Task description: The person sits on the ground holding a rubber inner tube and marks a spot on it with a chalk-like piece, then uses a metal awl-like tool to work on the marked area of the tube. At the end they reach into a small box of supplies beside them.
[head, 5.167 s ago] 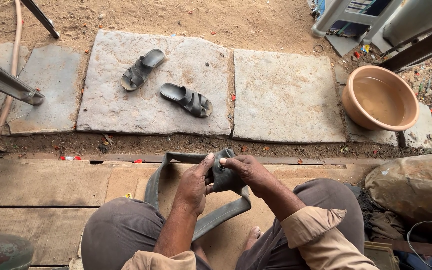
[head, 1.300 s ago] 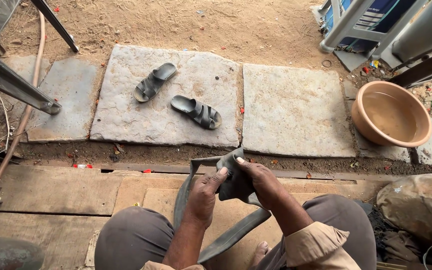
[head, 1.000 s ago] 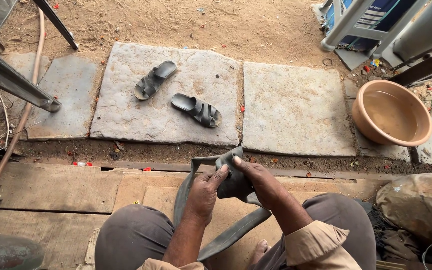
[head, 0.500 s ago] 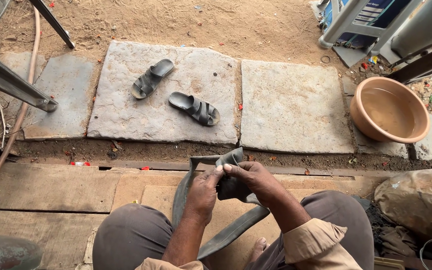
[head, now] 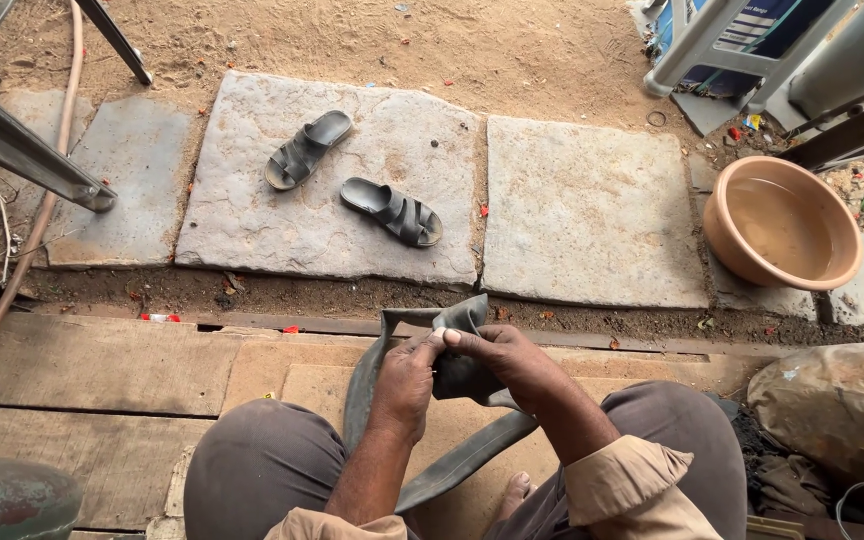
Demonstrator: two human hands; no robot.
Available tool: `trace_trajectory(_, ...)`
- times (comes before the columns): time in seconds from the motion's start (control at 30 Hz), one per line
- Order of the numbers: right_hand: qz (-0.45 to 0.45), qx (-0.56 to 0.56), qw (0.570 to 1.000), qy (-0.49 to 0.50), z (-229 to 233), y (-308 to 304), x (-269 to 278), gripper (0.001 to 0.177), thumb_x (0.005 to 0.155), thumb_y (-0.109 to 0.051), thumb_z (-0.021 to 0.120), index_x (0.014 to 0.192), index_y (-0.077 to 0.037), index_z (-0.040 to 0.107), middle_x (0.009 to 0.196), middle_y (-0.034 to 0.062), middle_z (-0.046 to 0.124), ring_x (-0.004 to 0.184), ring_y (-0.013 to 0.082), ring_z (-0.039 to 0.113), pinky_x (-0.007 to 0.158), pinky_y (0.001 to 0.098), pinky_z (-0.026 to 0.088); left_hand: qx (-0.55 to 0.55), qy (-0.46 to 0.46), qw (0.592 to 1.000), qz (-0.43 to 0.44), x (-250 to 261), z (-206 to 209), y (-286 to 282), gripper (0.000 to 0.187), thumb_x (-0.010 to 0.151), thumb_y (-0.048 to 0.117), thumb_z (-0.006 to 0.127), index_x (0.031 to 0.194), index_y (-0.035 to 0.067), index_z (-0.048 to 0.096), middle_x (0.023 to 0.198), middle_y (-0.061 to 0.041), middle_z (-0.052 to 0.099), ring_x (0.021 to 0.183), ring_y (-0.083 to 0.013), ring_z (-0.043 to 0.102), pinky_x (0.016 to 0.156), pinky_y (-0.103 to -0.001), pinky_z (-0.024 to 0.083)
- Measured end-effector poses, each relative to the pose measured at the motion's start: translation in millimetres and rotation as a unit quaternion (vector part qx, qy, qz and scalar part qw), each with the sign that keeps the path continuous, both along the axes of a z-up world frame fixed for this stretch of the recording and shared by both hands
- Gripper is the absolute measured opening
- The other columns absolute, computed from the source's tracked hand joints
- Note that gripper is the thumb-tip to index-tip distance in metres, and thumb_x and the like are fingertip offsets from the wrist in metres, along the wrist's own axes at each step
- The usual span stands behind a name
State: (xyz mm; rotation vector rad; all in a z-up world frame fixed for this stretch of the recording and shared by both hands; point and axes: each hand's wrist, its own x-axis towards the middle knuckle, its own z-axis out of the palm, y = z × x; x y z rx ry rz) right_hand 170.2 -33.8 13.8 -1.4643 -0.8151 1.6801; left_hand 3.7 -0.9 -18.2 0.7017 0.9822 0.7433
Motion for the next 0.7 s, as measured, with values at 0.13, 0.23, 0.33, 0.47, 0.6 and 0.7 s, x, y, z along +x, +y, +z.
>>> trace_trajectory(0.13, -0.006, -0.008, 0.999, 0.053, -7, 0, 4, 0.05, 0.092, -0.048, 0.07, 0.099, 0.002, 0.074, 0.071, 0.0085, 0.069, 0.054, 0.0135, 0.064, 0.046, 0.0277, 0.051, -0.009, 0.031, 0.999, 0.0, 1, 2, 0, 0.035, 0.1, 0.027, 0.061, 0.114, -0.002, 0.074, 0.103, -0.011, 0.075, 0.097, -0.017, 0.069, 0.093, -0.033, 0.055)
trace_trajectory(0.23, -0.012, -0.008, 0.997, 0.08, -11, 0, 6, 0.05, 0.094, -0.046, 0.068, 0.101, 0.003, 0.073, 0.072, 0.0102, 0.07, 0.053, 0.0148, 0.065, 0.046, 0.0294, 0.053, -0.014, 0.028, 1.0, 0.001, 1, 5, -1, 0.035, 0.1, 0.028, 0.06, 0.114, -0.001, 0.075, 0.103, -0.011, 0.075, 0.098, -0.0168, 0.07, 0.094, -0.033, 0.055)
trace_trajectory(0.33, -0.016, -0.011, 0.995, 0.096, -10, 0, 6, 0.049, 0.095, -0.044, 0.067, 0.103, 0.004, 0.072, 0.074, 0.0109, 0.071, 0.054, 0.0152, 0.066, 0.047, 0.0299, 0.055, -0.019, 0.025, 1.0, 0.003, 1, 7, -1, 0.035, 0.1, 0.028, 0.059, 0.113, 0.0, 0.075, 0.103, -0.01, 0.076, 0.098, -0.0168, 0.07, 0.094, -0.033, 0.055)
trace_trajectory(0.47, -0.018, -0.012, 0.995, 0.096, -12, 0, 6, 0.049, 0.096, -0.044, 0.066, 0.102, 0.004, 0.072, 0.073, 0.0112, 0.07, 0.053, 0.0159, 0.066, 0.046, 0.0304, 0.055, -0.019, 0.011, 1.0, 0.008, 0, 4, 0, 0.034, 0.099, 0.027, 0.06, 0.113, 0.0, 0.075, 0.103, -0.011, 0.076, 0.097, -0.0174, 0.07, 0.093, -0.033, 0.056)
trace_trajectory(0.6, -0.016, -0.013, 0.995, 0.095, -10, 0, 6, 0.049, 0.096, -0.045, 0.066, 0.102, 0.004, 0.072, 0.073, 0.0111, 0.07, 0.052, 0.016, 0.066, 0.045, 0.0304, 0.054, -0.021, -0.008, 1.0, 0.01, 1, 2, 0, 0.034, 0.099, 0.027, 0.06, 0.113, -0.001, 0.075, 0.103, -0.011, 0.076, 0.097, -0.0176, 0.07, 0.093, -0.033, 0.056)
trace_trajectory(0.7, -0.013, -0.018, 0.995, 0.093, -9, 0, 6, 0.05, 0.096, -0.045, 0.066, 0.102, 0.003, 0.072, 0.072, 0.0111, 0.07, 0.052, 0.0165, 0.066, 0.045, 0.0308, 0.054, -0.023, -0.012, 1.0, 0.01, 1, 3, 0, 0.034, 0.099, 0.026, 0.06, 0.113, -0.001, 0.075, 0.103, -0.011, 0.076, 0.097, -0.0174, 0.071, 0.093, -0.032, 0.056)
